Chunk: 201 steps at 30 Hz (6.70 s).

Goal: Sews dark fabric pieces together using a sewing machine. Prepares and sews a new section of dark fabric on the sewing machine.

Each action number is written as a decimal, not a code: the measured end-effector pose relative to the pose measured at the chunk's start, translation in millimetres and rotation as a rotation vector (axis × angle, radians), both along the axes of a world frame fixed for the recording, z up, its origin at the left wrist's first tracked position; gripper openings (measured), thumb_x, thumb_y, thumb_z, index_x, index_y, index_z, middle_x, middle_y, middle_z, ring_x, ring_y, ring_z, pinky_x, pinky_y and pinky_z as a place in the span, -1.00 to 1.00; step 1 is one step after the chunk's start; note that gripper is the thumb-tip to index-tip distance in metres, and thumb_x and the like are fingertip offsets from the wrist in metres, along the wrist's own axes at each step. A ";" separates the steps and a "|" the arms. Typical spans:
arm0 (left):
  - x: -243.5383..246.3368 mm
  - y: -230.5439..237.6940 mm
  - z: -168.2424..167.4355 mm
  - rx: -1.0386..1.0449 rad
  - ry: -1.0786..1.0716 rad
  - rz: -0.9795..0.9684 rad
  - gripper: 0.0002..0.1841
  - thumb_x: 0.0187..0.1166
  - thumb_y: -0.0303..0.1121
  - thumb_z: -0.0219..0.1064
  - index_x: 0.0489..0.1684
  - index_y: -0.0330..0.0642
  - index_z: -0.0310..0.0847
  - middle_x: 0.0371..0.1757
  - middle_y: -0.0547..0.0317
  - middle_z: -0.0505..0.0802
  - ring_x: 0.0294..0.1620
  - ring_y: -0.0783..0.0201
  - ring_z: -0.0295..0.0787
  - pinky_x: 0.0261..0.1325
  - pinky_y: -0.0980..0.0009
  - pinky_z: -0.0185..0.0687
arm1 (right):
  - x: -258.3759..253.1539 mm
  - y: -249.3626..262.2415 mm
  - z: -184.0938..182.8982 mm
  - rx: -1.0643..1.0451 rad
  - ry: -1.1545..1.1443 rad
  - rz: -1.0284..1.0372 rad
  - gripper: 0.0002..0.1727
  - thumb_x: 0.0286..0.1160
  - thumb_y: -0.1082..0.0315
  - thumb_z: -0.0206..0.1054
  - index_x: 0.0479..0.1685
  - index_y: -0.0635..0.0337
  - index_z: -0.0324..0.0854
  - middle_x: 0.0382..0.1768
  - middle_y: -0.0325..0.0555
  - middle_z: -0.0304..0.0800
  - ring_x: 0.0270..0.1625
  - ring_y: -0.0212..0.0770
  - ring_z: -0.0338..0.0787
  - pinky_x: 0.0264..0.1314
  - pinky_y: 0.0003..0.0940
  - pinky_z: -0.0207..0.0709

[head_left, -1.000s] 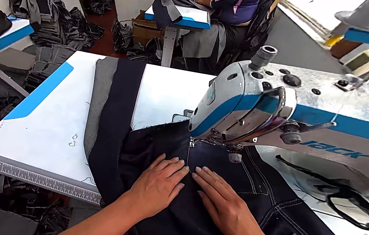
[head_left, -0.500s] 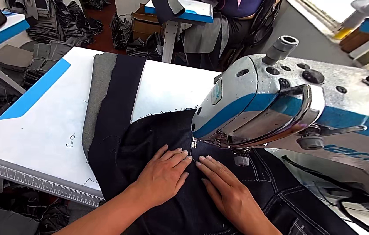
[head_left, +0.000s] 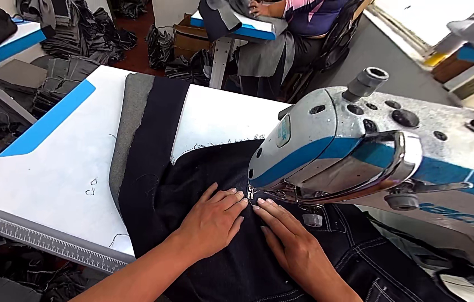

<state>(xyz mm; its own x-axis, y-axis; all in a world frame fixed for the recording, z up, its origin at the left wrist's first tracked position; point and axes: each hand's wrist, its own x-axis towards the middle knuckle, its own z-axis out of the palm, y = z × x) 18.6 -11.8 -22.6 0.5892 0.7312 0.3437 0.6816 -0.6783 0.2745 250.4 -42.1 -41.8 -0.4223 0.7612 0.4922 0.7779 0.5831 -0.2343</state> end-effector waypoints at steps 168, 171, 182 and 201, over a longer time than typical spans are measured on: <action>-4.9 78.0 123.2 -0.080 0.814 -0.219 -0.78 0.61 -0.41 0.25 0.00 -0.27 0.79 0.04 -0.15 0.86 0.23 -0.17 0.76 0.37 -0.18 0.54 | -63.5 -58.2 -0.3 0.146 0.048 -0.086 -0.78 0.71 0.24 0.21 -0.14 0.03 0.77 -0.21 -0.17 0.80 -0.02 -0.13 0.81 0.13 -0.25 0.66; -27.7 -13.1 68.7 -0.264 0.436 -0.262 -0.59 0.75 -0.24 0.15 0.45 -0.23 0.63 0.54 -0.10 0.68 0.70 -0.06 0.44 0.75 -0.11 0.21 | -33.2 -59.9 -6.4 0.022 0.223 0.038 -0.77 0.73 0.18 0.24 -0.13 0.03 0.78 -0.06 -0.17 0.88 0.25 -0.16 0.80 0.42 -0.27 0.59; -22.8 -70.6 10.7 0.167 0.042 -0.040 -0.79 0.46 -0.46 0.28 -0.13 -0.09 0.85 0.03 0.19 0.94 0.31 0.11 0.83 0.48 0.06 0.60 | -25.9 -72.6 -7.4 0.051 0.258 0.040 -0.81 0.64 0.36 0.19 -0.14 0.06 0.75 -0.02 -0.15 0.88 0.30 -0.18 0.78 0.45 -0.38 0.57; -0.3 -31.0 44.4 -0.345 -0.082 -0.182 -0.85 0.58 -0.33 0.40 -0.22 -0.13 0.91 -0.33 0.21 0.90 -0.26 0.34 0.85 -0.12 0.37 0.73 | -50.3 -110.6 -16.7 0.112 0.034 -0.161 -0.55 0.85 0.04 0.01 0.40 0.02 0.68 0.04 -0.09 0.76 0.12 -0.10 0.69 0.24 -0.26 0.46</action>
